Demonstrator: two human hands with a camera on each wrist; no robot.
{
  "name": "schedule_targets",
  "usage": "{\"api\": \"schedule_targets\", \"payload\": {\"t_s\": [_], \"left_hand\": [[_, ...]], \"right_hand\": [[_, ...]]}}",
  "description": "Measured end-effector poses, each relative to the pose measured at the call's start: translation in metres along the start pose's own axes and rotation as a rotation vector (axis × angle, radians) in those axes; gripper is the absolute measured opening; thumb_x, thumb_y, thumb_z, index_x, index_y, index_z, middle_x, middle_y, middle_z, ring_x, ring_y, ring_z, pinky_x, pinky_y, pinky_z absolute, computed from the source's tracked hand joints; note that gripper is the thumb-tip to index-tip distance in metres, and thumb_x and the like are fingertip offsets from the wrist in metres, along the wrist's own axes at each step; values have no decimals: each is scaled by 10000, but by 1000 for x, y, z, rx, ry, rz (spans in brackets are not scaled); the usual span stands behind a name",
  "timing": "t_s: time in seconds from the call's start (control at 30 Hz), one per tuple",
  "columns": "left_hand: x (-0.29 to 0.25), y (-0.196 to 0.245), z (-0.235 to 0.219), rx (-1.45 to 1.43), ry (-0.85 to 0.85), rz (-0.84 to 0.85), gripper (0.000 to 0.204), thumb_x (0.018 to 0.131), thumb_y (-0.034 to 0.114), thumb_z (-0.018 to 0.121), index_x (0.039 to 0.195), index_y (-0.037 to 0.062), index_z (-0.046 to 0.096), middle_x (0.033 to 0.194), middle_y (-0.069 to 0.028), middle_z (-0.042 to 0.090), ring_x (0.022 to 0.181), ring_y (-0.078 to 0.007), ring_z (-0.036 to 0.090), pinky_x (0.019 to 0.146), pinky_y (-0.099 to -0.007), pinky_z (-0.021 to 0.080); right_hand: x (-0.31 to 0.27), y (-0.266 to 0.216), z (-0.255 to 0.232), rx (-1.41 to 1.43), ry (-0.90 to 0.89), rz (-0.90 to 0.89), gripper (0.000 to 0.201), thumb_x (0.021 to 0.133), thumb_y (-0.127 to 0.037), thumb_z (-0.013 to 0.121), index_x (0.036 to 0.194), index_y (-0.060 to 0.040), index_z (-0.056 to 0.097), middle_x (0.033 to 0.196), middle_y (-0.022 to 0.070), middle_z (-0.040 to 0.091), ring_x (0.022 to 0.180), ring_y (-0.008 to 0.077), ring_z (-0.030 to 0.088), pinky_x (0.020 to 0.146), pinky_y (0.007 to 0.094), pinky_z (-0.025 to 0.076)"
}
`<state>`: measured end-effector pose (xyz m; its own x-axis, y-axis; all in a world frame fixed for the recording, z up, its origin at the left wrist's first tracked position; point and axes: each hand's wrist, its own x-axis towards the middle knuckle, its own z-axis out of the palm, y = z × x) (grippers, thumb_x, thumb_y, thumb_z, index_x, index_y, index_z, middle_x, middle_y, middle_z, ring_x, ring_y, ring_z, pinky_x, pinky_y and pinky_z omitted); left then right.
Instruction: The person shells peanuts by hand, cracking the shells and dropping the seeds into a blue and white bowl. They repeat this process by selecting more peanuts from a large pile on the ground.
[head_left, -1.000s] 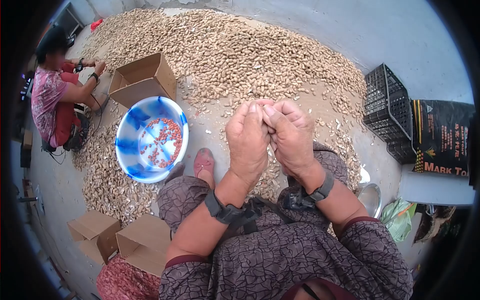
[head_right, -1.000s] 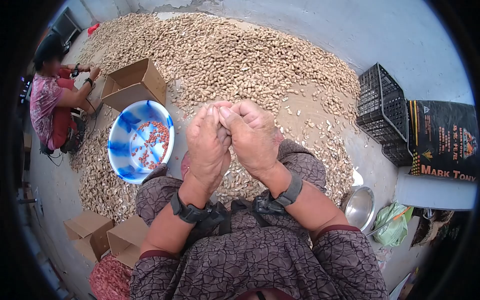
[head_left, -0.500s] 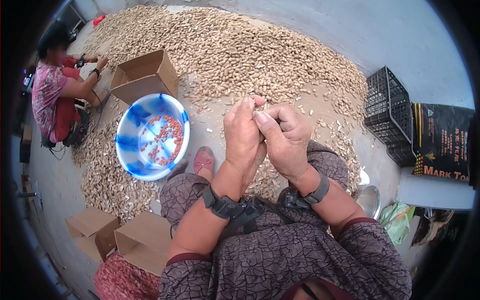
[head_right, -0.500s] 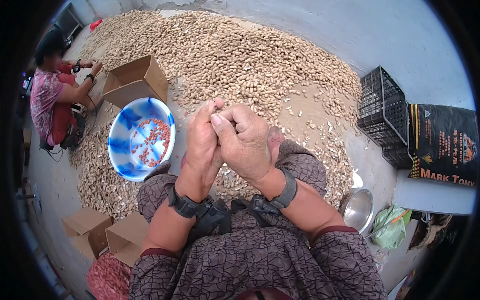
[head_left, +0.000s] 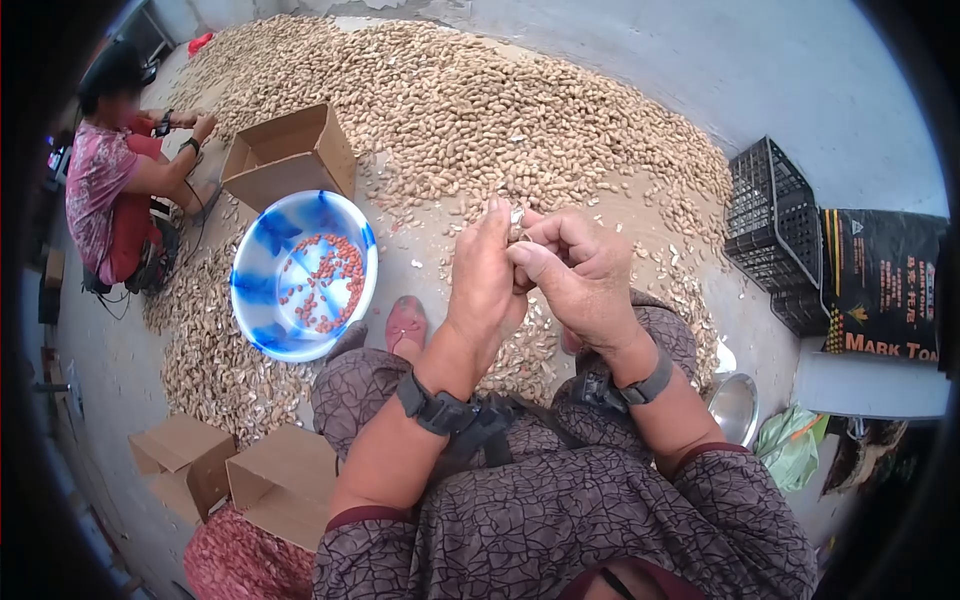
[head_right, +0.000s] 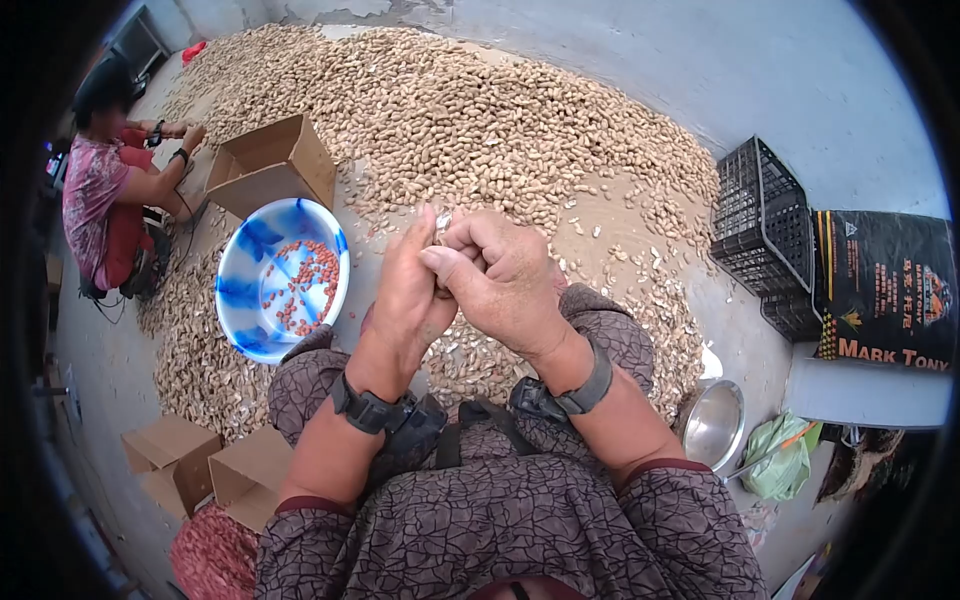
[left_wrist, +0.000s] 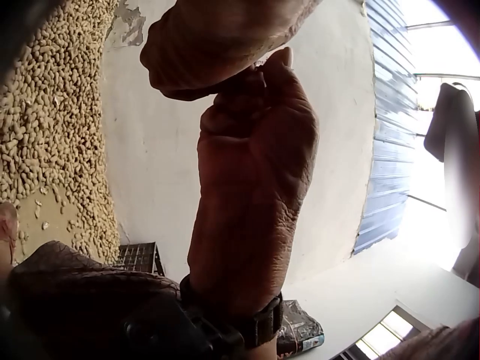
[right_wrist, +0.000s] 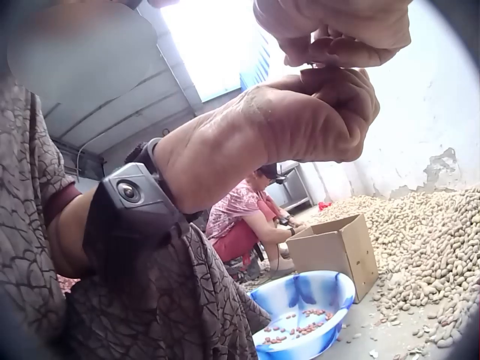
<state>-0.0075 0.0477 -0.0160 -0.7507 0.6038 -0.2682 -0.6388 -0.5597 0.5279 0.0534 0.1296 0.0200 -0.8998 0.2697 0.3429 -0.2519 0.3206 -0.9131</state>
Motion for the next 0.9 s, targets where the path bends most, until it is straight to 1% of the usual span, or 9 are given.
{"api": "schedule_targets", "payload": {"t_s": [0.13, 0.2, 0.33, 0.4, 0.47, 0.57, 0.77, 0.87, 0.9], "left_hand": [[-10, 10, 6, 9, 40, -67, 368, 923, 345, 390, 862, 10, 531, 579, -3, 460, 420, -56, 355, 381, -197, 296], [-10, 11, 7, -6, 21, -62, 368, 917, 351, 410, 877, 5, 530, 566, 2, 449, 411, -51, 346, 376, -190, 291], [-19, 21, 15, -22, 8, -40, 370, 894, 353, 472, 926, -12, 527, 536, 17, 420, 395, -34, 324, 355, -164, 266], [-19, 20, 13, -25, -19, -18, 371, 891, 346, 480, 946, -18, 528, 538, 20, 418, 396, -27, 322, 349, -155, 258], [-20, 20, 13, -30, -45, 4, 372, 888, 339, 489, 966, -23, 528, 539, 23, 417, 396, -19, 321, 343, -145, 251], [-22, 20, 13, -39, -57, -14, 365, 892, 324, 485, 992, -23, 530, 541, 25, 416, 397, -12, 320, 342, -135, 254], [-26, 17, 17, 30, -86, 10, 337, 899, 305, 478, 983, -14, 548, 534, 43, 409, 406, -9, 328, 347, -134, 263], [-28, 21, 14, 109, -157, 33, 314, 903, 290, 475, 963, -6, 562, 535, 55, 406, 428, -9, 338, 370, -137, 272], [-26, 23, 12, 235, -160, 44, 277, 899, 258, 487, 950, -3, 566, 550, 52, 433, 450, -7, 361, 393, -141, 288]], "right_hand": [[0, -9, -1, 208, 17, 176, 73, 790, -65, 579, 781, 3, 553, 684, 42, 589, 559, 54, 542, 461, 171, 417], [3, -20, -12, 492, 34, 395, 103, 806, -96, 536, 780, 2, 551, 681, 44, 588, 536, 49, 538, 437, 166, 412], [6, -19, -27, 644, -116, 485, 133, 817, -129, 507, 792, -5, 550, 729, 73, 615, 513, 42, 522, 413, 152, 392], [7, -24, -25, 540, -100, 481, 135, 824, -128, 517, 796, 0, 549, 728, 77, 615, 518, 54, 530, 416, 159, 401], [7, -28, -16, 338, -49, 384, 111, 828, -77, 521, 797, 27, 542, 699, 86, 602, 542, 90, 558, 445, 187, 444], [5, -16, -2, 554, 0, 360, 76, 826, -13, 511, 801, 56, 532, 695, 111, 601, 561, 133, 585, 483, 222, 484], [5, -14, -5, 548, -35, 418, 82, 829, 15, 494, 786, 74, 531, 676, 124, 596, 536, 165, 592, 492, 245, 501], [3, -13, -8, 498, -11, 399, 85, 804, 14, 516, 744, 57, 557, 665, 95, 598, 559, 139, 581, 503, 237, 475], [3, -13, -10, 498, -10, 399, 85, 804, 14, 516, 744, 57, 557, 665, 95, 598, 559, 139, 581, 503, 237, 475]]}}
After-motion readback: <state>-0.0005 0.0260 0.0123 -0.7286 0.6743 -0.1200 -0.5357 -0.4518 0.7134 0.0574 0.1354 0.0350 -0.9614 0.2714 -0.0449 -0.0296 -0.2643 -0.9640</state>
